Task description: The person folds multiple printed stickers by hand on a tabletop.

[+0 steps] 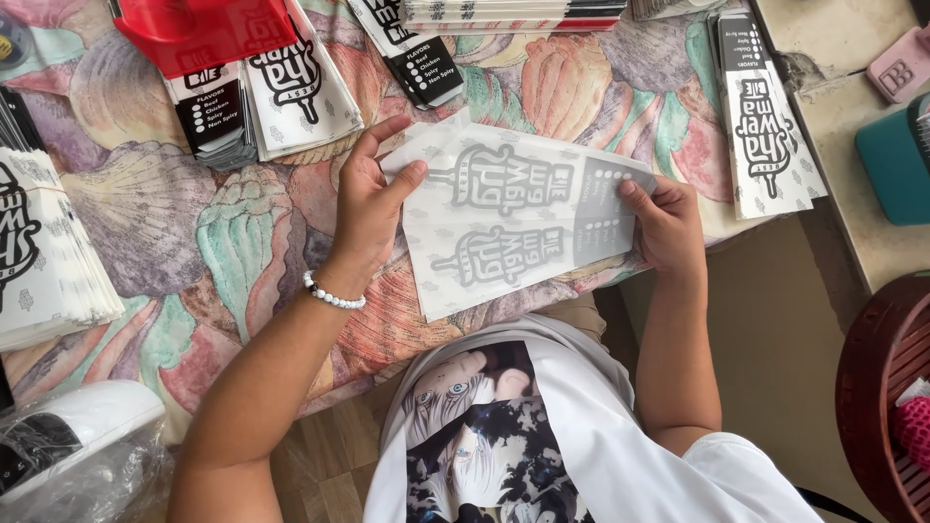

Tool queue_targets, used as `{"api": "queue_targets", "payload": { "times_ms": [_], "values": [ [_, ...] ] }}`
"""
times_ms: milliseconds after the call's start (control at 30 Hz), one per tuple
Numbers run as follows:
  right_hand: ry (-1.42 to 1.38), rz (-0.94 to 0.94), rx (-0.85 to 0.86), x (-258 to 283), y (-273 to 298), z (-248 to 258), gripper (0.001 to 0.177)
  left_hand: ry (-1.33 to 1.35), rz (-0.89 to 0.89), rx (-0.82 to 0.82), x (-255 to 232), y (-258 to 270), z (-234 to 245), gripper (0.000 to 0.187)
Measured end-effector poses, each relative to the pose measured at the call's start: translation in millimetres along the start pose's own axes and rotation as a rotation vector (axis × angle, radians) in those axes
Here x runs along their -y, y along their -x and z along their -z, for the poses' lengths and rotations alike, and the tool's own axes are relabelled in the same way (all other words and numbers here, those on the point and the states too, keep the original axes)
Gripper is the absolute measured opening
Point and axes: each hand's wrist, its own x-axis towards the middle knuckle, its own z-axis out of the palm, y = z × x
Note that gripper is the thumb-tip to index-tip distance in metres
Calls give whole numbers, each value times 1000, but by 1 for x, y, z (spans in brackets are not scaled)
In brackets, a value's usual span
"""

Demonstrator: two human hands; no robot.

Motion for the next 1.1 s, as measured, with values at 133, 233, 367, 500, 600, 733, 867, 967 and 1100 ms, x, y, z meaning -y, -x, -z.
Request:
{"api": "queue_targets", "payload": {
  "times_ms": [133, 233, 367, 500, 600, 733, 867, 967, 1100],
  "values": [
    [-37, 9, -16, 0, 1, 1, 17, 33, 58, -21, -1, -1, 0, 50],
    [-42, 11, -11, -5, -1, 5, 16, 48, 101, -21, -2, -2, 0, 52],
    [-51, 20, -23, 3, -1, 1, 17, -12, 135, 1, -13, -5, -2, 52],
    [-21, 18, -41, 9, 1, -1, 18, -139, 161, 46, -17, -3, 0, 47],
    [-14, 15, -38, 8, 0, 5, 20, -134, 219, 56, 0, -8, 10, 42],
    [15, 19, -42, -6, -4, 15, 21, -200, 259, 17, -3, -10, 10, 30],
    [5, 7, -42, 9, 1, 2, 22, -264, 236, -5, -10, -9, 6, 19],
    [-3, 0, -41, 9, 1, 2, 22, -280, 223, 3, -15, -9, 3, 17],
    [2, -7, -31, 5, 0, 7, 24, -255, 229, 2, -11, -10, 5, 16]
  ]
}}
